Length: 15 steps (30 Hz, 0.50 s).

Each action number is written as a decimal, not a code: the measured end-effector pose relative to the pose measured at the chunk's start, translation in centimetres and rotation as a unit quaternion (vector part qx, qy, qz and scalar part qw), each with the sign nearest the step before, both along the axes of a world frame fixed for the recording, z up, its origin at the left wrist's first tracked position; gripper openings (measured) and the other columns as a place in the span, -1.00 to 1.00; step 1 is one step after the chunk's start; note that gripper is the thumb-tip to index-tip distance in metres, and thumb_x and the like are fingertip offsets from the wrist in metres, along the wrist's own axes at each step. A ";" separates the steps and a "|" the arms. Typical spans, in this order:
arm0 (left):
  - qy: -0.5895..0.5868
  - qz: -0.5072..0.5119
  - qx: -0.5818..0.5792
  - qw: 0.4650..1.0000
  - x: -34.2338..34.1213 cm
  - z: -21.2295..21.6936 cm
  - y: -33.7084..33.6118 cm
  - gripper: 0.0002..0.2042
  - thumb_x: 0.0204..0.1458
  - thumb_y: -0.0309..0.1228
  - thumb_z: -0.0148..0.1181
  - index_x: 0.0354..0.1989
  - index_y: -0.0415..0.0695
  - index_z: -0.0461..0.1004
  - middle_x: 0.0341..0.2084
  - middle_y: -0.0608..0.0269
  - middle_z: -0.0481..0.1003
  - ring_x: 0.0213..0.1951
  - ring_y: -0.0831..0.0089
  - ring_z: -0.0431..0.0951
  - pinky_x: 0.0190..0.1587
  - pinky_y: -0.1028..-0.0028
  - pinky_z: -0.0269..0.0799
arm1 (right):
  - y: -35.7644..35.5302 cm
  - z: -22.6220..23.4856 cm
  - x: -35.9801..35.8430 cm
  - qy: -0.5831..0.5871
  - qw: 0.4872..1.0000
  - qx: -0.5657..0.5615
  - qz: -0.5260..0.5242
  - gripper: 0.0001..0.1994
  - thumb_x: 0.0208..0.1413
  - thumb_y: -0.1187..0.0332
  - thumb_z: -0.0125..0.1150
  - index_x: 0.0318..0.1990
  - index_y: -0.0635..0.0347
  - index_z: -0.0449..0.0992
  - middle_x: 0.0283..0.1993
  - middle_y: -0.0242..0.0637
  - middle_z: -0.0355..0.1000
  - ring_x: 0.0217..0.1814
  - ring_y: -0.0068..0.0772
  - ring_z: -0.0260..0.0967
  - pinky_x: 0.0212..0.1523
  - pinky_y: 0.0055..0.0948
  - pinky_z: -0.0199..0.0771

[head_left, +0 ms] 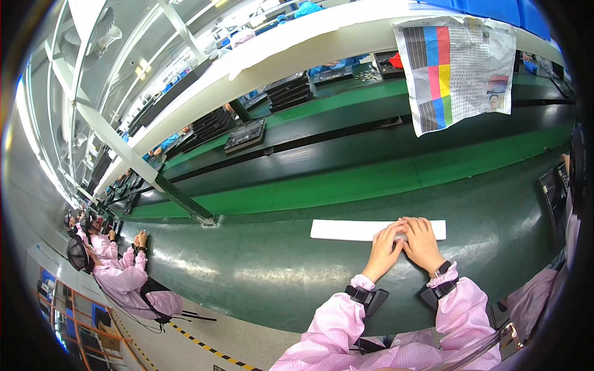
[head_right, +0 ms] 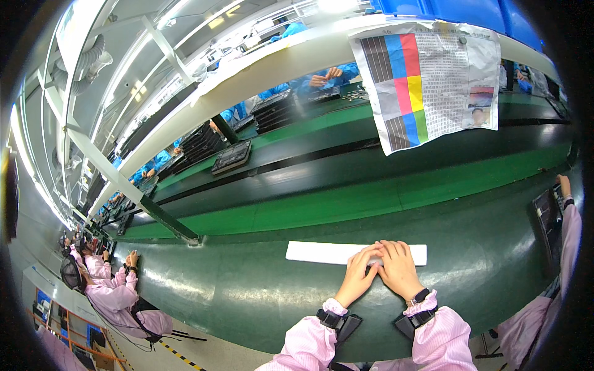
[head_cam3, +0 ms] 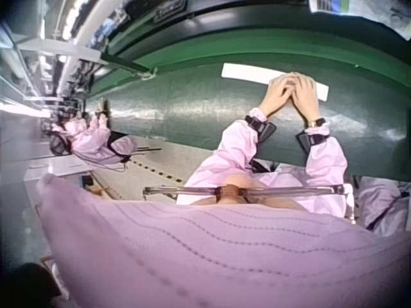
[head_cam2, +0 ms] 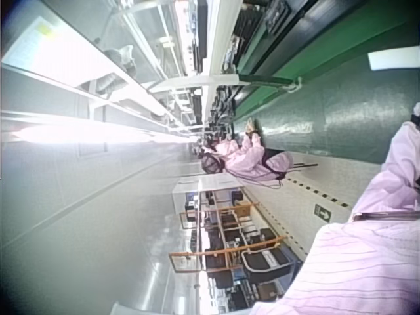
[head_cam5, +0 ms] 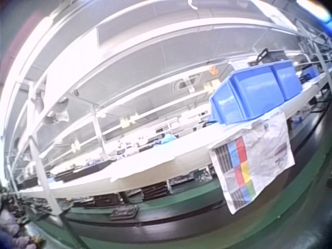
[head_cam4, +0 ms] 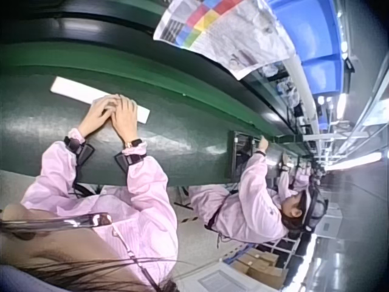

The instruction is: Checking and testing tablet screens on an assembly line.

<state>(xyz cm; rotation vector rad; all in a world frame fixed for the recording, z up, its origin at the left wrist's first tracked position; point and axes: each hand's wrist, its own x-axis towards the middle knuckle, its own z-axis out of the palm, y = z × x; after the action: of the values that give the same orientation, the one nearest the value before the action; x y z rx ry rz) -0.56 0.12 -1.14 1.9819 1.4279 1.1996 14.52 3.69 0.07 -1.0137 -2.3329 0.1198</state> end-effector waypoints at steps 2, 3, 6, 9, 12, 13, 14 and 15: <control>-0.011 0.012 0.018 1.000 0.0 0.0 0.0 -0.72 0.09 -0.44 0.06 0.00 -0.06 0.36 0.12 0.24 0.35 0.18 0.28 0.30 0.20 0.29 0.04 | 0.0 0.0 0.1 -0.012 1.000 -0.002 0.000 -0.60 -0.08 0.33 0.22 -0.06 0.34 0.41 0.12 -0.13 0.30 0.21 -0.14 0.18 0.27 -0.12 0.06; 0.000 0.000 -0.001 1.000 0.0 0.0 0.0 -0.72 0.09 -0.44 0.06 0.00 -0.06 0.36 0.12 0.24 0.35 0.18 0.28 0.30 0.20 0.29 0.04 | 0.0 0.0 0.0 -0.010 1.000 -0.003 -0.001 -0.60 -0.08 0.33 0.22 -0.06 0.34 0.41 0.12 -0.13 0.30 0.21 -0.14 0.18 0.27 -0.12 0.06; -0.004 -0.001 -0.005 1.000 0.0 0.1 0.0 -0.72 0.08 -0.44 0.06 0.00 -0.05 0.36 0.11 0.24 0.35 0.18 0.29 0.30 0.20 0.29 0.04 | 0.0 0.0 0.0 -0.010 1.000 -0.004 -0.002 -0.60 -0.08 0.33 0.22 -0.06 0.34 0.41 0.12 -0.14 0.30 0.21 -0.15 0.18 0.26 -0.12 0.06; -0.004 -0.003 -0.006 1.000 0.0 0.1 0.0 -0.72 0.08 -0.44 0.06 0.00 -0.05 0.36 0.12 0.25 0.35 0.18 0.29 0.30 0.20 0.28 0.03 | 0.0 0.0 0.0 0.000 1.000 -0.002 -0.001 -0.60 -0.11 0.37 0.21 -0.07 0.33 0.40 0.11 -0.13 0.31 0.20 -0.12 0.19 0.25 -0.11 0.07; -0.001 -0.005 -0.010 1.000 0.0 0.2 0.0 -0.72 0.09 -0.44 0.06 0.00 -0.05 0.36 0.12 0.25 0.35 0.19 0.29 0.30 0.20 0.28 0.03 | 0.0 -0.1 -0.1 0.010 1.000 0.000 0.001 -0.61 -0.14 0.41 0.20 -0.07 0.31 0.39 0.10 -0.12 0.31 0.18 -0.09 0.19 0.24 -0.10 0.09; -0.001 -0.005 -0.009 1.000 0.0 0.2 0.0 -0.72 0.09 -0.43 0.06 0.00 -0.05 0.36 0.13 0.25 0.34 0.19 0.29 0.30 0.20 0.28 0.03 | 0.0 -0.1 -0.1 0.010 1.000 0.000 0.002 -0.60 -0.14 0.41 0.20 -0.07 0.31 0.39 0.10 -0.12 0.31 0.18 -0.09 0.19 0.24 -0.10 0.09; -0.008 0.008 -0.005 1.000 0.0 0.2 0.0 -0.72 0.09 -0.43 0.06 0.01 -0.05 0.36 0.13 0.25 0.34 0.19 0.29 0.29 0.20 0.28 0.03 | 0.0 -0.1 0.0 0.010 1.000 -0.001 0.002 -0.60 -0.14 0.41 0.20 -0.07 0.31 0.39 0.10 -0.12 0.31 0.18 -0.09 0.19 0.24 -0.10 0.09; -0.001 -0.005 -0.008 1.000 0.0 0.2 0.0 -0.72 0.09 -0.43 0.06 0.01 -0.05 0.36 0.13 0.25 0.34 0.19 0.29 0.29 0.20 0.28 0.03 | 0.0 0.0 0.0 0.001 1.000 0.002 0.000 -0.61 -0.11 0.37 0.21 -0.08 0.33 0.41 0.10 -0.12 0.31 0.19 -0.11 0.20 0.24 -0.11 0.08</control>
<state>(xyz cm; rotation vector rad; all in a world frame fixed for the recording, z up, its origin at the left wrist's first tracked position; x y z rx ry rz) -0.56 0.12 -0.94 1.9746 1.4210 1.1811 14.50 3.72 0.02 -1.0113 -2.3293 0.1157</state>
